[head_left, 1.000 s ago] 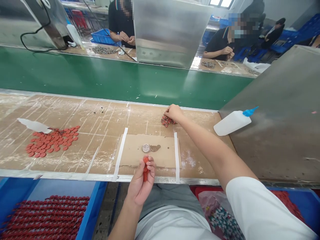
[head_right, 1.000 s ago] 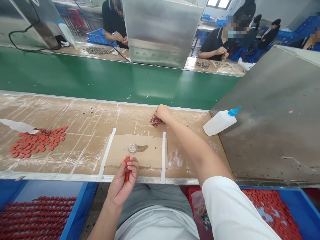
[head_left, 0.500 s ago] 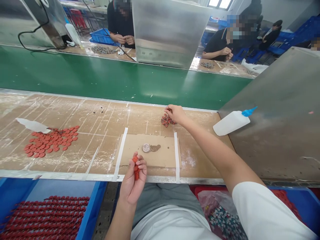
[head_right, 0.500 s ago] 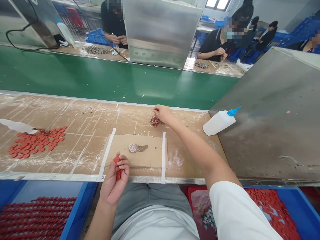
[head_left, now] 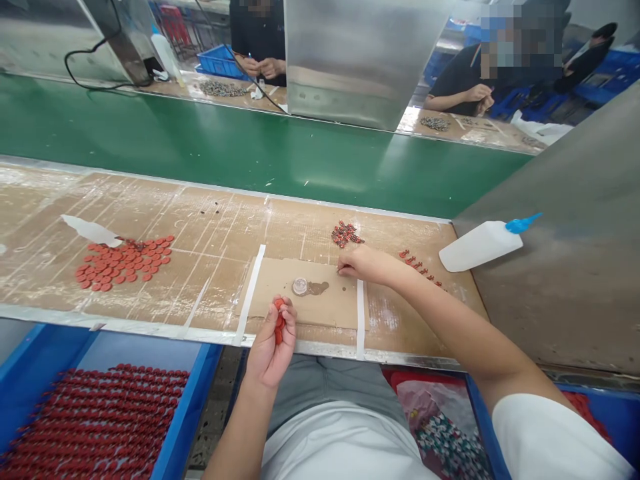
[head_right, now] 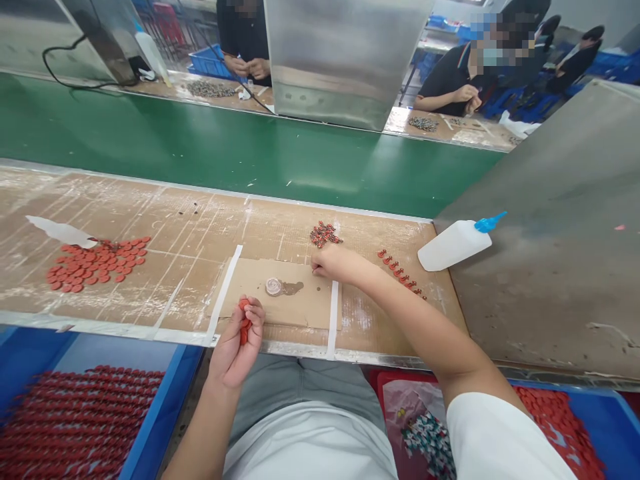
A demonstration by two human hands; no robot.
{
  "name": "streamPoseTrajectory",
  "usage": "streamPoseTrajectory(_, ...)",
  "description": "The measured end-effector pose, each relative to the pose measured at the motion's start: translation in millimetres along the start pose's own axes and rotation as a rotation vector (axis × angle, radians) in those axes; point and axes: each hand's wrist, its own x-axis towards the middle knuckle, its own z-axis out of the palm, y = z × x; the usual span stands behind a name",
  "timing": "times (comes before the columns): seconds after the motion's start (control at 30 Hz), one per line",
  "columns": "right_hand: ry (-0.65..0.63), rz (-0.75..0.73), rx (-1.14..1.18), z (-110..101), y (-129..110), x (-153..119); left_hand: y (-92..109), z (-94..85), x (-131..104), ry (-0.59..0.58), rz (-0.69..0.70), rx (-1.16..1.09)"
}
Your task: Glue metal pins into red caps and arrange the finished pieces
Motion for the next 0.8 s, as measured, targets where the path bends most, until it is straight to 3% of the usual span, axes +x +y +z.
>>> streamPoseTrajectory(0.13, -0.037, 0.032, -0.119, 3, -9, -1, 0, 0.4, 1, 0.007, 0.01, 0.0)
streamPoseTrajectory(0.27, 0.031, 0.022, -0.142, 16, -10, -4, -3, 1.7, 2, -0.031, 0.04, 0.027)
streamPoseTrajectory(0.4, 0.206, -0.062, -0.034, 37, -3, -6, -6, 0.0, 3, -0.077, 0.053, 0.035)
streamPoseTrajectory(0.57, 0.396, -0.204, 0.147, 58, 3, -8, -5, -1.1, 3, -0.05, 0.036, -0.04)
streamPoseTrajectory(0.7, 0.447, -0.207, 0.241, 61, 2, -13, -2, -0.3, 4, -0.042, 0.024, -0.082)
streamPoseTrajectory(0.8, 0.472, -0.122, 0.348, 62, 2, -16, 0, -0.4, 4, -0.049, 0.005, -0.106)
